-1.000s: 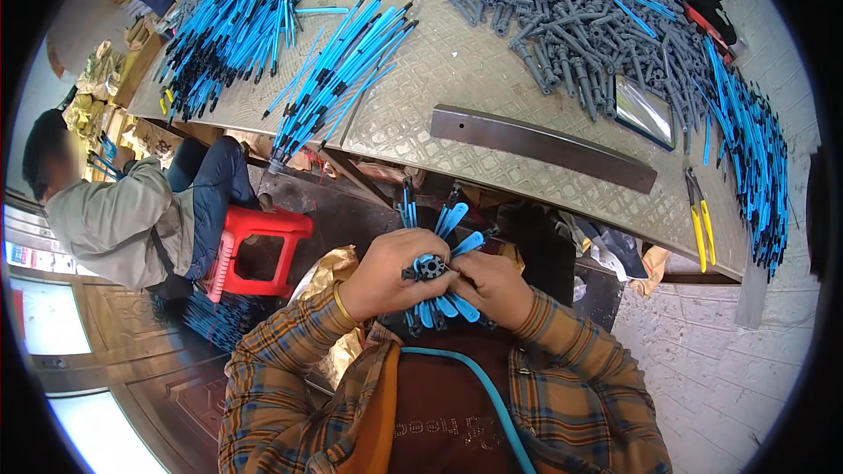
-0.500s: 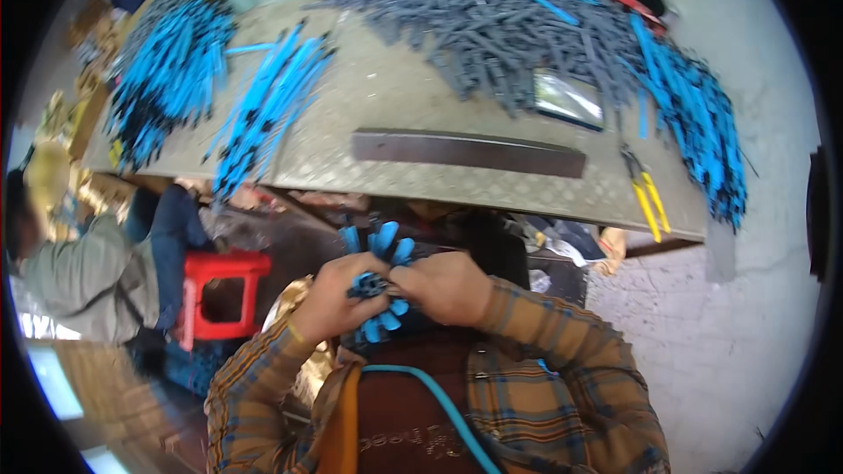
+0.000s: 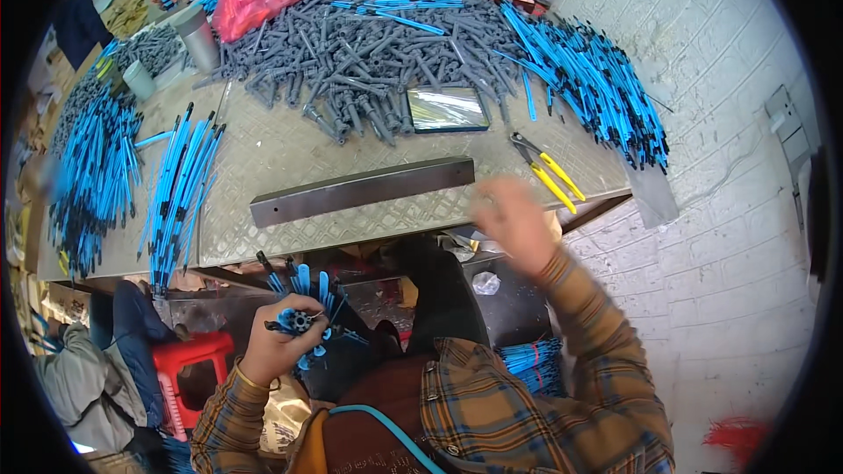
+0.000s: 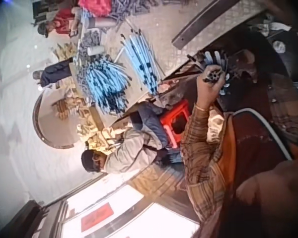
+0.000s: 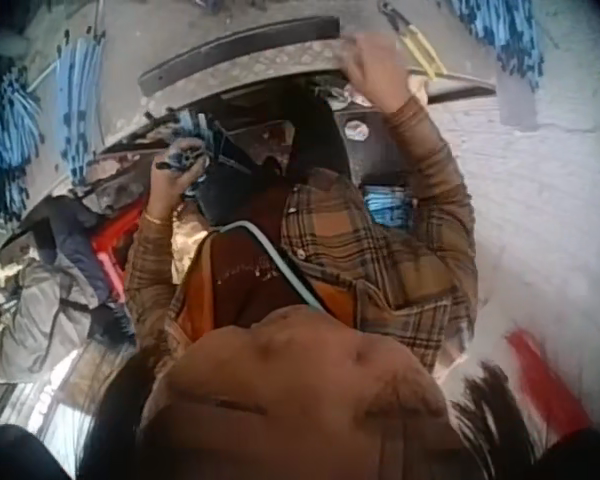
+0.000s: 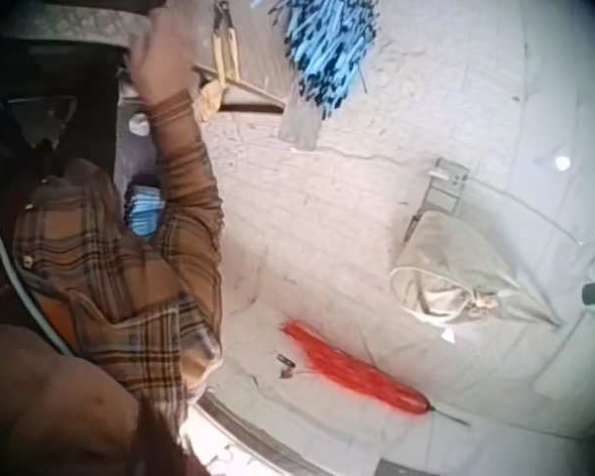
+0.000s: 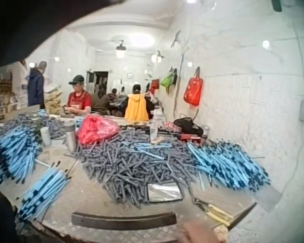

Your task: The person aligns umbrella ribs on a metal fixture, threads wire through them, and secures the ribs into a plastic hub. They tighten and cut the wire using pliers, test the assembled ribs, and begin threading wire through a new set of ribs.

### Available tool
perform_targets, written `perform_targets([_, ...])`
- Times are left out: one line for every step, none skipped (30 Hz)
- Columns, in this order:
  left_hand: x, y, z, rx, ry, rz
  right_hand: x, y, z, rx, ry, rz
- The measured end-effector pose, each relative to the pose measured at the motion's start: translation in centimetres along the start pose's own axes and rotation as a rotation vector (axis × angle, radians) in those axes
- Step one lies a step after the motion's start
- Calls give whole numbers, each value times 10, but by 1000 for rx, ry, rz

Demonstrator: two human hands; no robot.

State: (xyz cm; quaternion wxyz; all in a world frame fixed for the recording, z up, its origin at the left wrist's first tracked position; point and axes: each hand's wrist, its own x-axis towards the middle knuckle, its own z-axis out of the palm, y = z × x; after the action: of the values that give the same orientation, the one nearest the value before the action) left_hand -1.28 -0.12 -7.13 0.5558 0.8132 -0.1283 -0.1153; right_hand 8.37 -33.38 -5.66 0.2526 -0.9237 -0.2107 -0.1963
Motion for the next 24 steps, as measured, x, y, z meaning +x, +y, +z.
perform_targets([-2,3,-1,-32,6,-27,3,36,-13,-203,77,-22])
perform_targets([-2,0,1,-29,22,-40,0,62,-21,-353,59,21])
perform_targets([0,-3,5,-57,24,43,-8,88,-21,-499,30,101])
perform_targets([1,-7,7,-81,28,116,-15,106,-25,-532,22,108])
perform_targets([0,-4,7,-106,32,114,-20,117,-24,-552,10,105])
perform_targets([2,-1,6,-130,38,111,-23,130,-27,-604,-27,120])
perform_targets([4,-3,6,-148,30,91,-24,137,-35,-661,-65,138])
perform_targets([3,-4,5,-167,18,78,-25,144,-41,-692,-62,98])
perform_targets([-1,-4,4,-153,46,43,-25,151,-43,-723,-57,59])
perform_targets([-2,-3,4,-147,28,-2,-22,153,-44,-675,-54,85])
perform_targets([-4,-3,2,-143,5,-43,-21,152,-44,-632,-50,114])
perform_targets([-2,-3,2,-143,-21,-77,-21,140,-45,-615,-55,100])
perform_targets([-1,-4,2,-141,-5,-89,-22,120,-46,-15,-73,339])
perform_targets([-2,-5,3,-142,-6,-71,-26,96,-46,590,-93,570])
perform_targets([-3,-5,2,-141,-15,-49,-26,63,-49,632,-325,598])
perform_targets([-5,-5,2,-141,-25,-26,-26,31,-45,667,-557,620])
perform_targets([-4,-4,0,-141,-35,-23,-28,9,-32,538,-517,194])
perform_targets([-4,-3,-1,-134,-55,-36,-31,-8,-16,392,-465,-224])
perform_targets([-4,-2,-1,-128,-72,-53,-31,-25,-5,343,-534,-309])
perform_targets([-4,-1,-2,-121,-90,-67,-30,-39,3,291,-600,-393])
perform_targets([-4,-2,-1,-121,-97,-68,-29,-50,10,291,-600,-386])
perform_targets([-6,-4,-2,-138,-95,-68,-26,-60,19,178,-564,-453])
perform_targets([-6,-6,-3,-154,-94,-65,-24,-67,24,64,-525,-518])
perform_targets([-7,-7,-4,-170,-92,-64,-23,-72,28,66,-525,-518])
